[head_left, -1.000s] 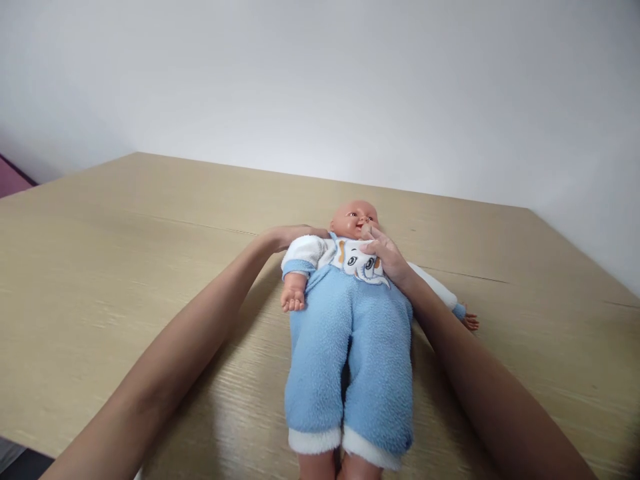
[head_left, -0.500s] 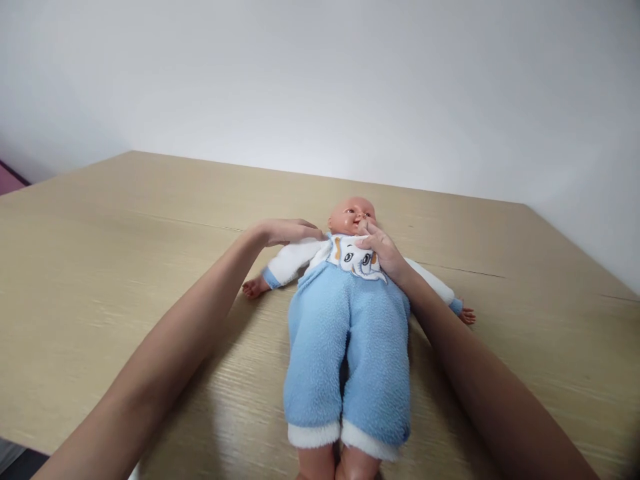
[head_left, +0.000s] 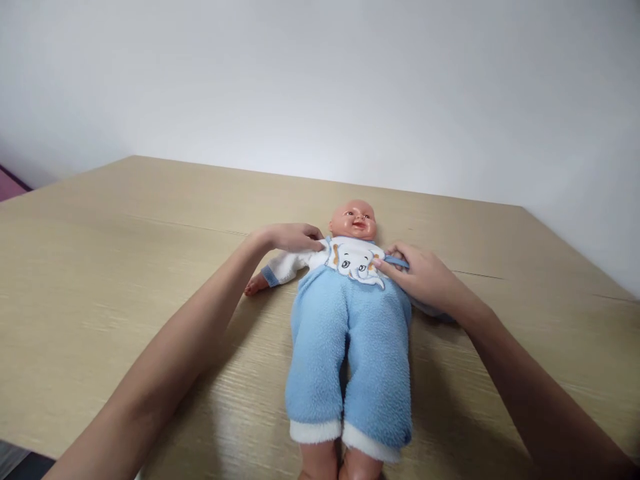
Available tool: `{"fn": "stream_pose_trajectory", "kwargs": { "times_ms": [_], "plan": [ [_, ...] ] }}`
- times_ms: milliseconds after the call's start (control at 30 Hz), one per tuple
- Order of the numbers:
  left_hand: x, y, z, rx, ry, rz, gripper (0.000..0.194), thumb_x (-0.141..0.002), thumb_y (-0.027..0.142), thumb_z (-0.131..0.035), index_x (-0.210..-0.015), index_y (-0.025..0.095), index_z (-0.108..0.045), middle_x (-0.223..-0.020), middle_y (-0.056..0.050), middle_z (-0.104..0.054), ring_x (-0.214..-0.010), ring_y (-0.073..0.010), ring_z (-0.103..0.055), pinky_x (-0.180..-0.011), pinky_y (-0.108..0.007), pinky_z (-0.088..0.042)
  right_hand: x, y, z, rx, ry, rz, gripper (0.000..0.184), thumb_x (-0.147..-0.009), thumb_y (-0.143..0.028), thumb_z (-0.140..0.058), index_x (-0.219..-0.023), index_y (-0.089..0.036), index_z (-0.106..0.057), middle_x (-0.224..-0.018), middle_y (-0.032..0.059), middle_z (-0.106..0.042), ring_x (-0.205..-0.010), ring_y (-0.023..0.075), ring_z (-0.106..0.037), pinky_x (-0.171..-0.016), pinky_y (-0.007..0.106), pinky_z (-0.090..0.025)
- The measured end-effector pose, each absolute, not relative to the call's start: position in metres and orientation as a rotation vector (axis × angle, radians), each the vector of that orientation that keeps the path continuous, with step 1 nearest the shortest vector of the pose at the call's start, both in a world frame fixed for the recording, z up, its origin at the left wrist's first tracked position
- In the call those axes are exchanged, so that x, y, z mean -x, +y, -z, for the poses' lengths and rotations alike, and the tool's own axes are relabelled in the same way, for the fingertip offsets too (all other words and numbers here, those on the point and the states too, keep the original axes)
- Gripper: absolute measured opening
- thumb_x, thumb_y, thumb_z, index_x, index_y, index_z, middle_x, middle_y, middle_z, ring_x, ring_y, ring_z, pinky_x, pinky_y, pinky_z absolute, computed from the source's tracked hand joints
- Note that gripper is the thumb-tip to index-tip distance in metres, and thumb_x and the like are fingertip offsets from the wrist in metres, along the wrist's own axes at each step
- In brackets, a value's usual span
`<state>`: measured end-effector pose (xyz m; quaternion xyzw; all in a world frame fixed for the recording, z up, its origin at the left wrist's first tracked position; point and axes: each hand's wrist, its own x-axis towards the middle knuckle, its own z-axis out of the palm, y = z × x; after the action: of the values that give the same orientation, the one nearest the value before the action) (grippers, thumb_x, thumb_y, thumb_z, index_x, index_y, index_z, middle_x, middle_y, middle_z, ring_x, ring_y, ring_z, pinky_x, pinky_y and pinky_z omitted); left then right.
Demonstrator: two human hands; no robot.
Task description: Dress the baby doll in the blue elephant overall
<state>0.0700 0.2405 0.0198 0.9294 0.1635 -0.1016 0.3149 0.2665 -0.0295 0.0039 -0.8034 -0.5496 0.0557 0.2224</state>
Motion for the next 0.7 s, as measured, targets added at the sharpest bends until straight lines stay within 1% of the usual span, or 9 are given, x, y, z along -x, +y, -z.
{"fn": "stream_pose_trajectory", "kwargs": {
  "times_ms": [100,167,200,267,333,433,533,600,700],
  "plan": [
    [-0.063,0.221,-0.037,-2.570,0.560,0.240,0.057,-0.091,0.048,-0.054,-0.135,0.016,-0.073,-0.141,-0.015,-0.077,-0.126,-0.0338,-0.071,-0.103,-0.039,-0.055,-0.271,-0.072,0.021,2.172,-1.509,0.260,0.045,-0.103,-0.058,-0.054,-0.118,-0.018,-0.069,-0.118,0.0184,-0.077,-0.114,0.0409,-0.069,-0.104,0.056,-0.051],
    [-0.058,0.202,-0.049,-2.631,0.633,0.068,0.051,-0.097,0.045,-0.051,-0.134,0.016,-0.072,-0.141,-0.017,-0.076,-0.128,-0.0345,-0.071,-0.106,-0.043,-0.054,-0.279,-0.104,0.039,2.185,-1.505,0.374,0.055,-0.103,-0.058,-0.056,-0.135,-0.015,-0.065,-0.132,0.0224,-0.074,-0.123,0.0445,-0.067,-0.110,0.061,-0.049],
    [-0.056,0.191,-0.053,-2.645,0.626,-0.061,0.049,-0.101,0.046,-0.050,-0.133,0.016,-0.072,-0.141,-0.017,-0.076,-0.130,-0.0343,-0.069,-0.108,-0.044,-0.054,-0.284,-0.119,0.046,2.186,-1.517,0.374,0.059,-0.101,-0.060,-0.058,-0.139,-0.015,-0.063,-0.135,0.0230,-0.073,-0.125,0.0455,-0.067,-0.110,0.063,-0.050],
    [-0.059,0.169,-0.056,-2.664,0.506,-0.323,0.046,-0.106,0.050,-0.047,-0.129,0.017,-0.070,-0.139,-0.017,-0.075,-0.133,-0.0333,-0.066,-0.113,-0.045,-0.051,-0.294,-0.144,0.059,2.189,-1.527,0.283,0.061,-0.099,-0.060,-0.063,-0.142,-0.017,-0.063,-0.136,0.0220,-0.073,-0.122,0.0448,-0.068,-0.105,0.062,-0.053],
    [-0.071,0.148,-0.050,-2.708,0.304,-0.474,0.040,-0.108,0.048,-0.050,-0.126,0.018,-0.069,-0.135,-0.016,-0.075,-0.135,-0.0328,-0.063,-0.119,-0.046,-0.048,-0.300,-0.161,0.066,2.174,-1.469,0.182,0.057,-0.096,-0.059,-0.066,-0.137,-0.019,-0.065,-0.130,0.0207,-0.075,-0.116,0.0430,-0.071,-0.100,0.060,-0.056],
    [-0.101,0.123,-0.028,-2.819,0.133,-0.505,0.032,-0.107,0.042,-0.058,-0.124,0.017,-0.068,-0.137,-0.018,-0.072,-0.139,-0.0357,-0.059,-0.124,-0.050,-0.042,-0.300,-0.170,0.065,2.120,-1.325,0.062,0.050,-0.093,-0.057,-0.073,-0.128,-0.022,-0.069,-0.125,0.0188,-0.078,-0.113,0.0410,-0.074,-0.098,0.058,-0.058],
    [-0.126,0.108,-0.007,-2.901,0.185,-0.441,0.026,-0.106,0.039,-0.061,-0.116,0.016,-0.069,-0.131,-0.020,-0.074,-0.133,-0.0405,-0.060,-0.116,-0.055,-0.045,-0.295,-0.168,0.056,2.063,-1.150,-0.017,0.049,-0.087,-0.058,-0.083,-0.121,-0.024,-0.072,-0.118,0.0157,-0.081,-0.107,0.0385,-0.076,-0.098,0.056,-0.060],
    [-0.133,0.103,0.000,-2.884,0.137,-0.445,0.024,-0.109,0.037,-0.057,-0.114,0.017,-0.069,-0.124,-0.018,-0.076,-0.126,-0.0384,-0.064,-0.111,-0.053,-0.047,-0.292,-0.159,0.049,1.941,-1.003,-0.071,0.056,-0.080,-0.061,-0.091,-0.118,-0.024,-0.072,-0.116,0.0138,-0.080,-0.104,0.0358,-0.077,-0.098,0.053,-0.062],
    [-0.132,0.101,0.001,-2.765,-0.055,-0.536,0.026,-0.112,0.030,-0.045,-0.120,0.020,-0.067,-0.121,-0.014,-0.076,-0.117,-0.0318,-0.067,-0.108,-0.047,-0.048,-0.290,-0.134,0.041,1.611,-0.852,-0.221,0.065,-0.071,-0.060,-0.099,-0.116,-0.024,-0.069,-0.124,0.0108,-0.077,-0.116,0.0306,-0.074,-0.108,0.046,-0.061]
  ]
}}
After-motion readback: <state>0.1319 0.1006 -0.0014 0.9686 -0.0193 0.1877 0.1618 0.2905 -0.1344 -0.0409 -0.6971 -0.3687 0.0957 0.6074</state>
